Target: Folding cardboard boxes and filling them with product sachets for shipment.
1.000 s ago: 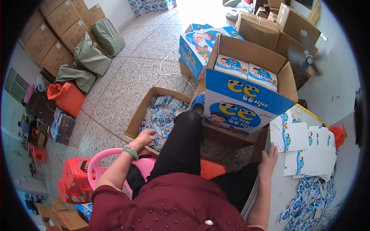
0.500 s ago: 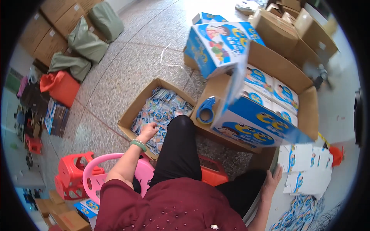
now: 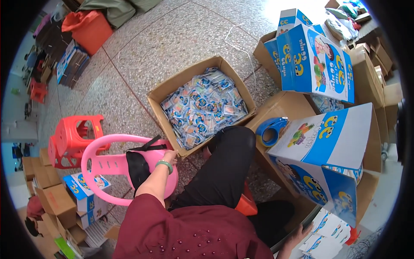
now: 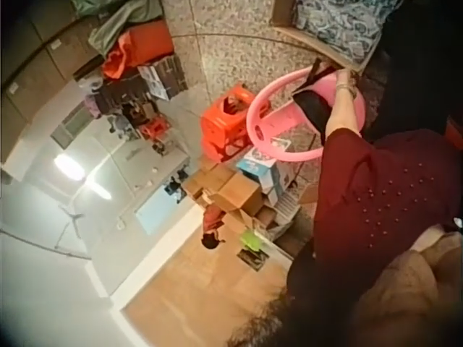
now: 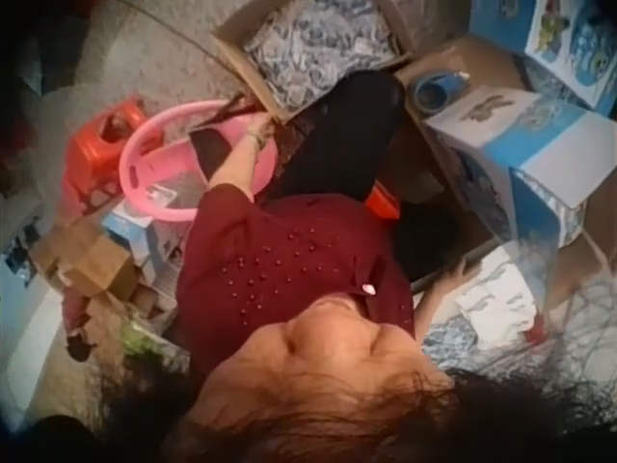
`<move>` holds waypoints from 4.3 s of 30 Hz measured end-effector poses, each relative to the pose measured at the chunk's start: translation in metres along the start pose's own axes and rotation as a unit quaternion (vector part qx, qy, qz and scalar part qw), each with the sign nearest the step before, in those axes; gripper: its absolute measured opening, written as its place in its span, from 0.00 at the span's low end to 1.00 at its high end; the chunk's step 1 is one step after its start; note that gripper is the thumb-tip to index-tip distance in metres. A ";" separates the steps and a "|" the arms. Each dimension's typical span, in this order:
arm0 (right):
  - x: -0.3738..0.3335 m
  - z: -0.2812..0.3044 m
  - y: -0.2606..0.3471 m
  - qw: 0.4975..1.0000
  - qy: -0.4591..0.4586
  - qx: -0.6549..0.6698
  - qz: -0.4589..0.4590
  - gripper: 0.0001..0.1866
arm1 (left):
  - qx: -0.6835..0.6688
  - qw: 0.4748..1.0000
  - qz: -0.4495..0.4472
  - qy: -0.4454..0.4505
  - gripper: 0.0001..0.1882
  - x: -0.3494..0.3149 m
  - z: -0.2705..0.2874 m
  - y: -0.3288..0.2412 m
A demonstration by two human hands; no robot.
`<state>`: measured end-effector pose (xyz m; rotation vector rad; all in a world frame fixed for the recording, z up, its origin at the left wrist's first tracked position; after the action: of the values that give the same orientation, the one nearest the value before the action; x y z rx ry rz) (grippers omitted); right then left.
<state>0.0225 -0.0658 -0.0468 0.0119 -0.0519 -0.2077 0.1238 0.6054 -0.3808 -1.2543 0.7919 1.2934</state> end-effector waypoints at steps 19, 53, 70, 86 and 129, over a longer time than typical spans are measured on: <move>0.089 -0.021 0.216 0.949 0.091 0.301 -0.020 0.11 | -0.026 0.994 -0.087 -0.066 0.20 0.072 0.052 -0.055; 0.399 -0.389 0.410 0.681 0.309 0.519 -0.413 0.15 | -0.096 0.976 -0.172 0.090 0.17 0.053 -0.003 -0.220; 0.420 -0.324 0.512 0.968 0.166 0.176 -0.068 0.25 | -0.106 0.978 -0.177 0.033 0.29 0.097 -0.079 -0.224; 0.166 -0.048 0.325 0.838 0.189 0.501 0.107 0.13 | 0.170 0.940 -0.291 0.046 0.08 -0.053 -0.071 -0.263; 0.196 0.209 0.033 0.763 -0.114 0.607 -0.191 0.25 | 0.109 0.706 -0.513 0.476 0.26 -0.549 -0.334 -0.321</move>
<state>0.2103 -0.0750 0.1721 1.3234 -0.4284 -0.5577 0.4060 0.2013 0.1420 -1.7534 0.6746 -0.4373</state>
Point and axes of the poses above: each hand's wrist, its own x-axis towards the middle knuckle, its own z-axis out of the back of the hand, y = z × x, the point moved 5 cm from there along x, towards the middle knuckle, and after that the axes turned 11 degrees about x, right-handed, at the moved point
